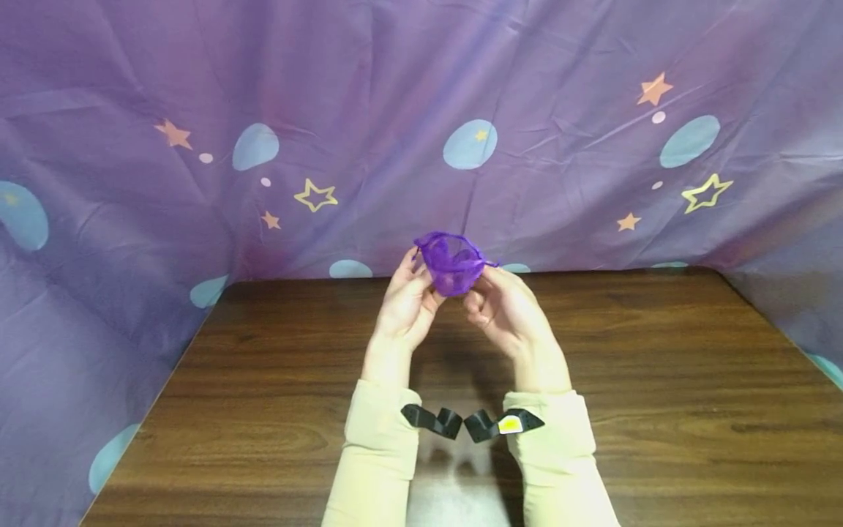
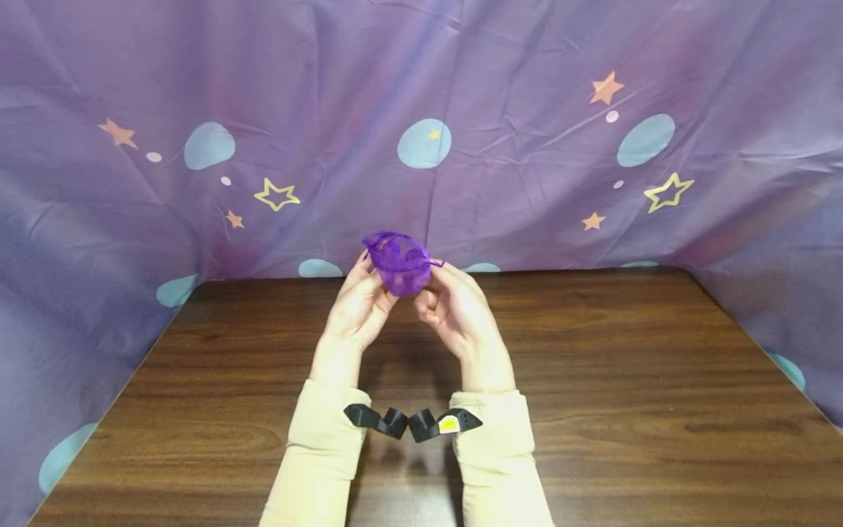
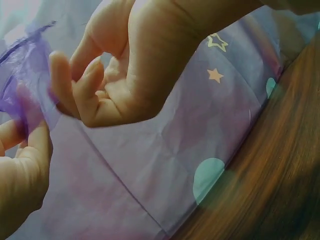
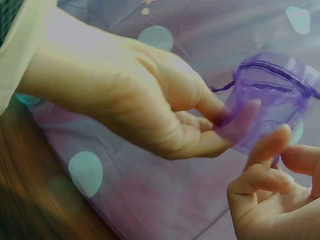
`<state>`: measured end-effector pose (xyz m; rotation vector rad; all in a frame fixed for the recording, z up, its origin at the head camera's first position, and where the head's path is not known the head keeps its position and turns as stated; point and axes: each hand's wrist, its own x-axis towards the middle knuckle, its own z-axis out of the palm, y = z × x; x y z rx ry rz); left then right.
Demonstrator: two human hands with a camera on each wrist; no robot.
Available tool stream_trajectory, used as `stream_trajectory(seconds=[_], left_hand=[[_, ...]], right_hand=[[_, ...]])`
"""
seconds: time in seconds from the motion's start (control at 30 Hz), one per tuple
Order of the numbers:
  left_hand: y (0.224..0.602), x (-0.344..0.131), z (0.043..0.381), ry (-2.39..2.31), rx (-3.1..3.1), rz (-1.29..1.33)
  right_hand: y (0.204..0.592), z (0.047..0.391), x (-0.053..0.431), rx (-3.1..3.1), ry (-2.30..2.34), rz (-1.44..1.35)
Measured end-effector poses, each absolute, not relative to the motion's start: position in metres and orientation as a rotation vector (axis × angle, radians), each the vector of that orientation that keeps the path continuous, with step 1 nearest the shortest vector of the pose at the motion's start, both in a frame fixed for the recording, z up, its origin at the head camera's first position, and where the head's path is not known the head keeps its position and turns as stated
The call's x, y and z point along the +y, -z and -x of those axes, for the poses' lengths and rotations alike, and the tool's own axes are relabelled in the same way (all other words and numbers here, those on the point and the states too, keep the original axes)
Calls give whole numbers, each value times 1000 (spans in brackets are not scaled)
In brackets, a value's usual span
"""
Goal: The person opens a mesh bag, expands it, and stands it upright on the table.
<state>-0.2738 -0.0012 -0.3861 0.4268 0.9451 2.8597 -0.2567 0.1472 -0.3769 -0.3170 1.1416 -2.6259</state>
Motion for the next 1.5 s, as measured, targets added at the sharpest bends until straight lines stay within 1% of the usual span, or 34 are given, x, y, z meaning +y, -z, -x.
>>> stream_trajectory(seconds=[0.17,0.3,0.53,0.7,1.0,1.17,1.5], left_hand=[[391,-2,273,-2822,978,-372],[397,-4,274,-2782,1075,-291],[405,-4,278,-2550,1593,-217],[412,-11,280,-2301,1893,-130],[429,-24,281,-2015,2000,-81],[434,-24,280,-1863,2104,-31],[444,-20,280,-1614,2292,-69]], right_hand=[[381,258,151,1100,2632,287],[388,259,151,1216,2602,171],[400,264,155,1586,2543,13],[416,269,160,1889,2295,-59],[437,270,160,2191,1829,-51],[446,269,161,2280,1672,-65],[452,269,164,2385,1508,-116]])
